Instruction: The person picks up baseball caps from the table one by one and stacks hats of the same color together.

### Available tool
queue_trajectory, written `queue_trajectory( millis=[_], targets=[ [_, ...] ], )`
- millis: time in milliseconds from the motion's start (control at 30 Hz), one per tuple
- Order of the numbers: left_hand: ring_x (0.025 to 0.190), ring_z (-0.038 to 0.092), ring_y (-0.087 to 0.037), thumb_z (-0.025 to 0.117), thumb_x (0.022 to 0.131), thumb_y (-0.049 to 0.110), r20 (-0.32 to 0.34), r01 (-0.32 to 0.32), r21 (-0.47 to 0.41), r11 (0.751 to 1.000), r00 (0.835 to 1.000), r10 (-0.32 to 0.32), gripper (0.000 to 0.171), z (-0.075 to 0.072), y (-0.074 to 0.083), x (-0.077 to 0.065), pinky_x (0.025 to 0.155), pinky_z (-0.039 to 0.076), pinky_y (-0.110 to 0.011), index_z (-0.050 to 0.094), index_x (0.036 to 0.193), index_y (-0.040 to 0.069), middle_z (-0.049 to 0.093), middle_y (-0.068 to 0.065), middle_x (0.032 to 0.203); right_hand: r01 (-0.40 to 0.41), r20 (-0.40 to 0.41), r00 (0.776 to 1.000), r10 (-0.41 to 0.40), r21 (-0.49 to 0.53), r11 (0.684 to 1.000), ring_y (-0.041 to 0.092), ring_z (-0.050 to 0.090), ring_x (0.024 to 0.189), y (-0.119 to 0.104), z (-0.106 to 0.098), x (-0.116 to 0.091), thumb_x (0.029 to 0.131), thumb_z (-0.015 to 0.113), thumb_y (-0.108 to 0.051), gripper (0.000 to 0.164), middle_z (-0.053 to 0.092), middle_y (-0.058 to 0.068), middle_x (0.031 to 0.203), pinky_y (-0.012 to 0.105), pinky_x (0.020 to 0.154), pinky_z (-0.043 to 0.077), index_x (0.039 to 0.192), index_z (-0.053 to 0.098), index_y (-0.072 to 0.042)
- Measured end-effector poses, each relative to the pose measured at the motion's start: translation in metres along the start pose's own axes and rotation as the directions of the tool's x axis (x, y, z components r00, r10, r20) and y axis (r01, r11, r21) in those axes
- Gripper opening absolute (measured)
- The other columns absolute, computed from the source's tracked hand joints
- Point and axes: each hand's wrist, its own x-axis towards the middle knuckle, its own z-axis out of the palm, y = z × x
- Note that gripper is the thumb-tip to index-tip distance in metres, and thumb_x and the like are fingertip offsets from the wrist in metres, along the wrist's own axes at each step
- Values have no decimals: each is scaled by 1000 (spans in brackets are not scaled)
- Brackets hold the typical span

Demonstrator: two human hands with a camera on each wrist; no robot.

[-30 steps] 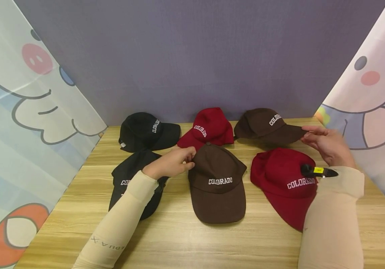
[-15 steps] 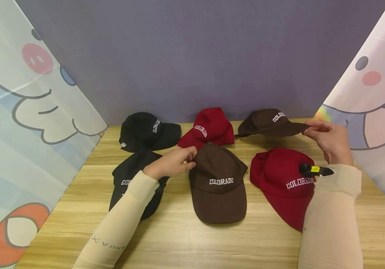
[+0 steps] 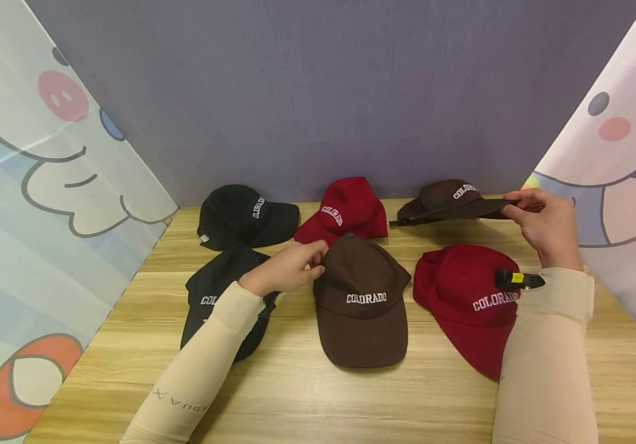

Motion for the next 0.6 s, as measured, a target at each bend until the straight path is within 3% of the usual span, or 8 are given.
queue_trajectory(
  millis=[233,433,600],
  targets=[
    [59,41,-7,63,99,9,-16,-13,-2,1000,1000,13,8,-1,1,-1,60,35,-22,55,99,10,45,5,67,-3,17,1000,5,-106,994,-15,49,72,-9,0,-2,97,69,-19,18,49,-28,96,14,56,39,108,69,-33],
    [60,42,-8,64,99,9,-23,-10,4,1000,1000,10,8,-1,2,-1,59,35,-22,55,99,10,46,4,67,33,69,997,-26,-111,993,-14,53,67,-12,-1,-2,95,71,-16,15,53,-40,83,14,54,44,102,68,-30],
    [59,42,-7,63,98,9,-44,9,37,999,999,-7,9,0,1,0,57,34,-22,55,98,13,45,5,67,46,78,996,-33,-176,983,-16,56,61,-14,0,-1,97,70,-27,8,51,-44,77,14,55,45,105,69,-30]
  ],
)
